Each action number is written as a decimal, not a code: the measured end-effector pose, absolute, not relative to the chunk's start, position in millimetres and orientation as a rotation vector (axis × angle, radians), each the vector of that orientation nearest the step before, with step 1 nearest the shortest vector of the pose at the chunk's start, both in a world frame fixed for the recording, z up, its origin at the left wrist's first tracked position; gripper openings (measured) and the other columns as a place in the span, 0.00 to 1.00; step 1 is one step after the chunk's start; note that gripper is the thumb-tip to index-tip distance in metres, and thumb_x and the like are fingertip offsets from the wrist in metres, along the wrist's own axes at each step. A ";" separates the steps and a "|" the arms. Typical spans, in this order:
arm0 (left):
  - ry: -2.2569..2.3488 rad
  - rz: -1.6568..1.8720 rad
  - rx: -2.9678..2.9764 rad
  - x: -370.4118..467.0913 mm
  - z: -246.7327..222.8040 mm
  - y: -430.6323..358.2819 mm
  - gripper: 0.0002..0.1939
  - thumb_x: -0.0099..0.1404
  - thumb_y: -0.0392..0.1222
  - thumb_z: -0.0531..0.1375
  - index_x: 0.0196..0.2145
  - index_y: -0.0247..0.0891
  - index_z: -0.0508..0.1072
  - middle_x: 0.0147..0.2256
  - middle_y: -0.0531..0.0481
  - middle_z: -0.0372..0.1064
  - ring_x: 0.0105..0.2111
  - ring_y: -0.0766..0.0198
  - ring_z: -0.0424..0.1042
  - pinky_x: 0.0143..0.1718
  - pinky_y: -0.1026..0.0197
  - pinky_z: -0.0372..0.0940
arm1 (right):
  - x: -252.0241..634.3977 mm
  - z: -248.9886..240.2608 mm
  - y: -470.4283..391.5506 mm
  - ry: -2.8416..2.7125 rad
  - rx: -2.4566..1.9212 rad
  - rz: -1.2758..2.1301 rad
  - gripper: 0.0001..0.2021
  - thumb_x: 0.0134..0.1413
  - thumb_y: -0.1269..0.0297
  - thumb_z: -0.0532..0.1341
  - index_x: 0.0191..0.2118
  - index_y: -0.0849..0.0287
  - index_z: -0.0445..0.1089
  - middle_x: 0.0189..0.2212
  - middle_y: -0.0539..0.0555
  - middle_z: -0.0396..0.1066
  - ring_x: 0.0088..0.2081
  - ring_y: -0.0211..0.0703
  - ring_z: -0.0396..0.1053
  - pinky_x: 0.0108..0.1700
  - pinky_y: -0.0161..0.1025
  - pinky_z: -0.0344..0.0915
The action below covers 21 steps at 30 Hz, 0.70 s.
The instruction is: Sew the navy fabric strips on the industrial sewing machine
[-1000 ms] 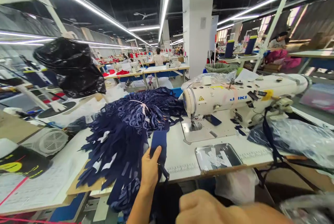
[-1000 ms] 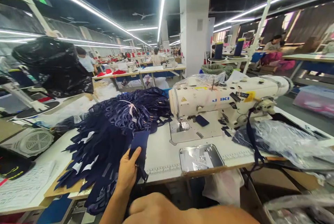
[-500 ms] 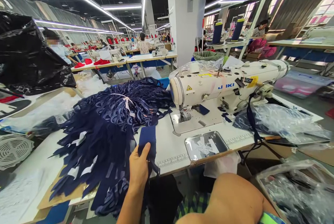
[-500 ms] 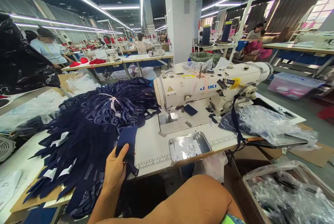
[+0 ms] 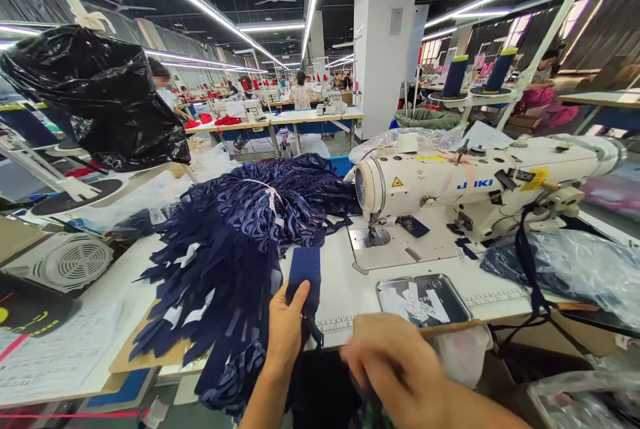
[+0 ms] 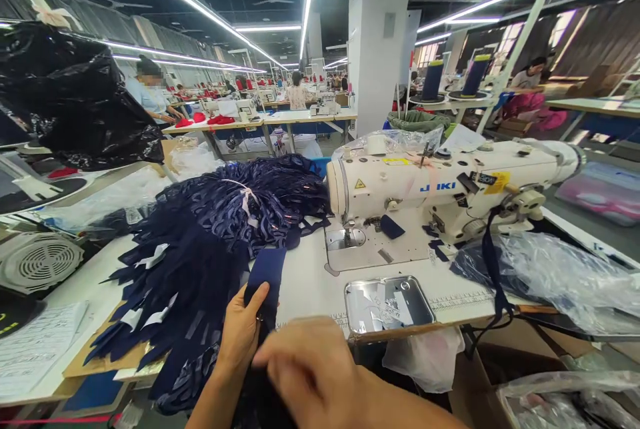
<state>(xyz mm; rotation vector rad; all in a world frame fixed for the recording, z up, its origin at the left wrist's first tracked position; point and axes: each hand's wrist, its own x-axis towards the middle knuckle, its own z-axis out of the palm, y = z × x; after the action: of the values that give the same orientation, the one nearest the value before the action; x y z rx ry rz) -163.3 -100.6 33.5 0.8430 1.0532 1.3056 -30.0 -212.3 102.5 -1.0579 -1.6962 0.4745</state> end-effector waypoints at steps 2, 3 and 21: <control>1.035 1.321 0.840 -164.7 33.2 -100.7 0.16 0.40 0.47 0.68 0.22 0.32 0.71 0.16 0.56 0.65 0.16 0.71 0.61 0.18 0.70 0.58 | -32.6 76.8 -185.9 -1.568 -1.090 0.524 0.15 0.60 0.63 0.43 0.33 0.56 0.66 0.14 0.44 0.58 0.16 0.32 0.59 0.20 0.31 0.60; 1.022 1.325 0.839 -165.0 32.9 -100.6 0.16 0.41 0.47 0.68 0.23 0.32 0.72 0.16 0.55 0.65 0.16 0.71 0.61 0.18 0.69 0.59 | -33.4 64.5 -176.7 -1.512 -1.118 0.550 0.13 0.60 0.64 0.45 0.33 0.57 0.65 0.15 0.44 0.57 0.17 0.32 0.58 0.20 0.30 0.59; 0.935 1.283 0.926 -164.6 27.8 -108.6 0.16 0.46 0.44 0.65 0.32 0.32 0.75 0.25 0.49 0.70 0.27 0.63 0.68 0.30 0.64 0.64 | -43.3 12.9 -146.5 -1.571 -1.208 0.192 0.08 0.55 0.68 0.50 0.36 0.60 0.65 0.21 0.48 0.63 0.18 0.34 0.58 0.21 0.32 0.58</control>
<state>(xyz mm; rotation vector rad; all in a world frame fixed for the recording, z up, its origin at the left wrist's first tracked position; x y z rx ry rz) -164.6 -108.6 27.8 0.9261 0.9351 1.2831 -43.3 -146.5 12.9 -1.2084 -1.5706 0.1925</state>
